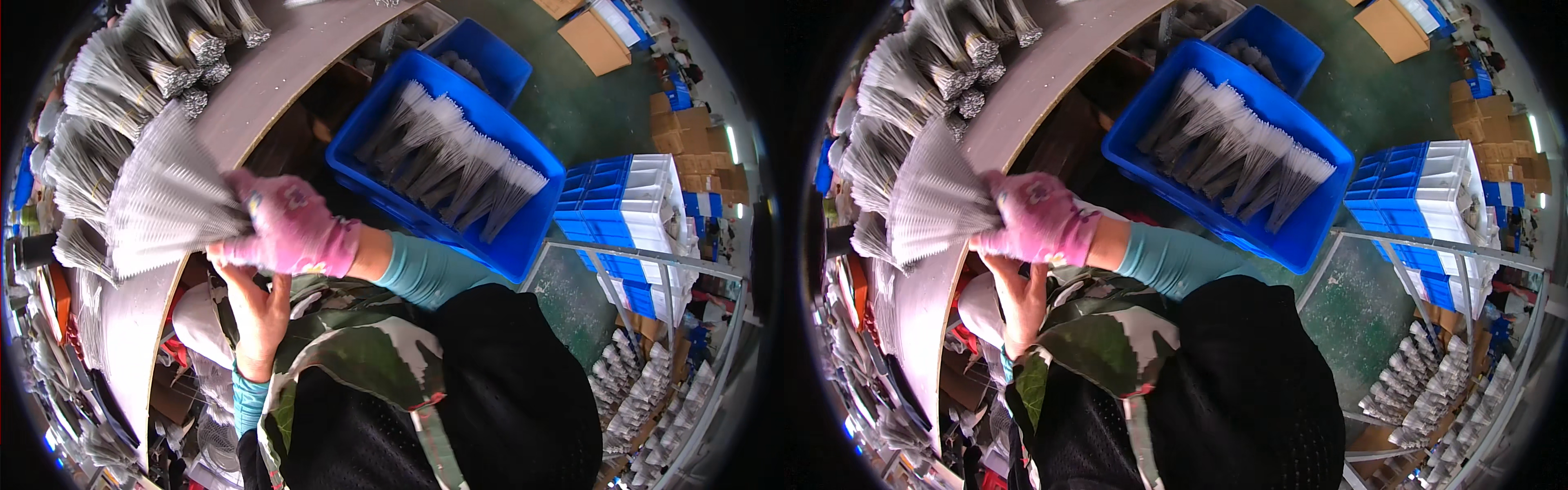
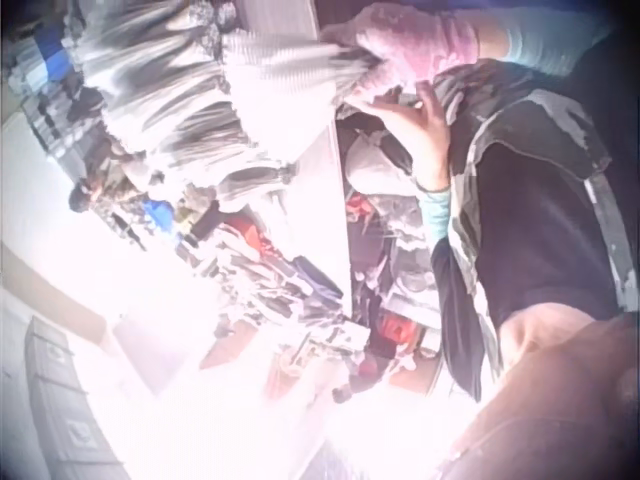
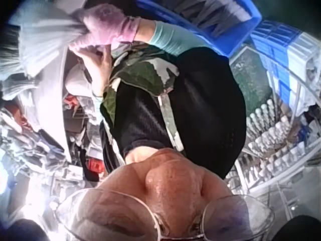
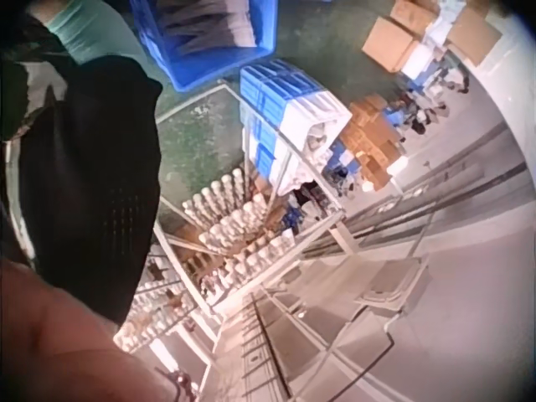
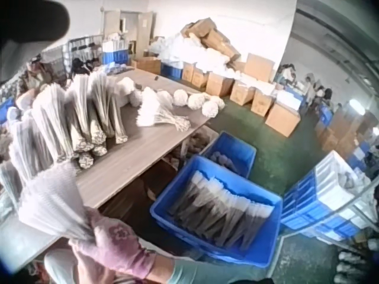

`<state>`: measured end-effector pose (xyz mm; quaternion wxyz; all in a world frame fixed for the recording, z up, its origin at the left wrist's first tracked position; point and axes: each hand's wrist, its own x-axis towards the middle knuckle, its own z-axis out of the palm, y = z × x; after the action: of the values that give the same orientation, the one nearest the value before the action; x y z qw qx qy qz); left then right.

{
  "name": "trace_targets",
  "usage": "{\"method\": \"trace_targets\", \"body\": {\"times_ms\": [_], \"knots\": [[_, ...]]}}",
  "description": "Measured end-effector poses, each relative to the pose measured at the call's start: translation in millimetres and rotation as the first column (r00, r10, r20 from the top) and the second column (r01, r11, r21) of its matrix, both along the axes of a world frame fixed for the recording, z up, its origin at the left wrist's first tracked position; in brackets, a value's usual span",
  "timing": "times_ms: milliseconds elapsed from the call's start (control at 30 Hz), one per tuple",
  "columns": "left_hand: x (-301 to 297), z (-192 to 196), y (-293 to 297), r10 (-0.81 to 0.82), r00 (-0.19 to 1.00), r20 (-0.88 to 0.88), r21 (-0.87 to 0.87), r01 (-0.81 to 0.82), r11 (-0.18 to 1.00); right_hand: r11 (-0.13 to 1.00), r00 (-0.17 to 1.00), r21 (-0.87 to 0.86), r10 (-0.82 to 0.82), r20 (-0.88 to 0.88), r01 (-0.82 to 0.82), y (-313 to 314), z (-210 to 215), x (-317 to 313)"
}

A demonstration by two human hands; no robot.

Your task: Assembling plastic badminton shuttlecocks by inserting synthetic feathers into the base and finishing the product.

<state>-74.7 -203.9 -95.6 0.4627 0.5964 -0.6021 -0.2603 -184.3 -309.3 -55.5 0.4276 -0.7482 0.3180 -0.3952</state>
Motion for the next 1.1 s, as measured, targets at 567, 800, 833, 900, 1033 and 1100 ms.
{"method": "trace_targets", "body": {"times_ms": [567, 800, 833, 900, 1033, 1100], "knots": [[38, -43, -14, 0.03, 0.994, 0.104, 0.547, -0.082, 0.833, 0.381, 0.412, 0.521, -0.909, 0.061, 0.764, -109, -158, -285], [30, -45, -25, -0.058, 0.979, 0.197, 0.563, -0.064, 0.824, 0.526, 0.623, 0.445, -0.776, -0.098, 0.725, -112, -189, -277], [28, -44, -28, -0.059, 0.978, 0.202, 0.587, -0.073, 0.806, 0.528, 0.622, 0.391, -0.765, -0.166, 0.754, -115, -200, -281], [24, -46, -33, -0.063, 0.975, 0.211, 0.601, -0.079, 0.795, 0.492, 0.589, 0.375, -0.781, -0.208, 0.785, -121, -216, -282], [23, -44, -39, -0.025, 0.978, 0.209, 0.641, -0.118, 0.758, 0.266, 0.382, 0.397, -0.889, -0.251, 0.879, -141, -238, -274], [32, -40, -31, 0.022, 0.976, 0.215, 0.653, -0.161, 0.74, 0.131, 0.281, 0.347, -0.86, -0.426, 0.929, -149, -265, -269]]}}
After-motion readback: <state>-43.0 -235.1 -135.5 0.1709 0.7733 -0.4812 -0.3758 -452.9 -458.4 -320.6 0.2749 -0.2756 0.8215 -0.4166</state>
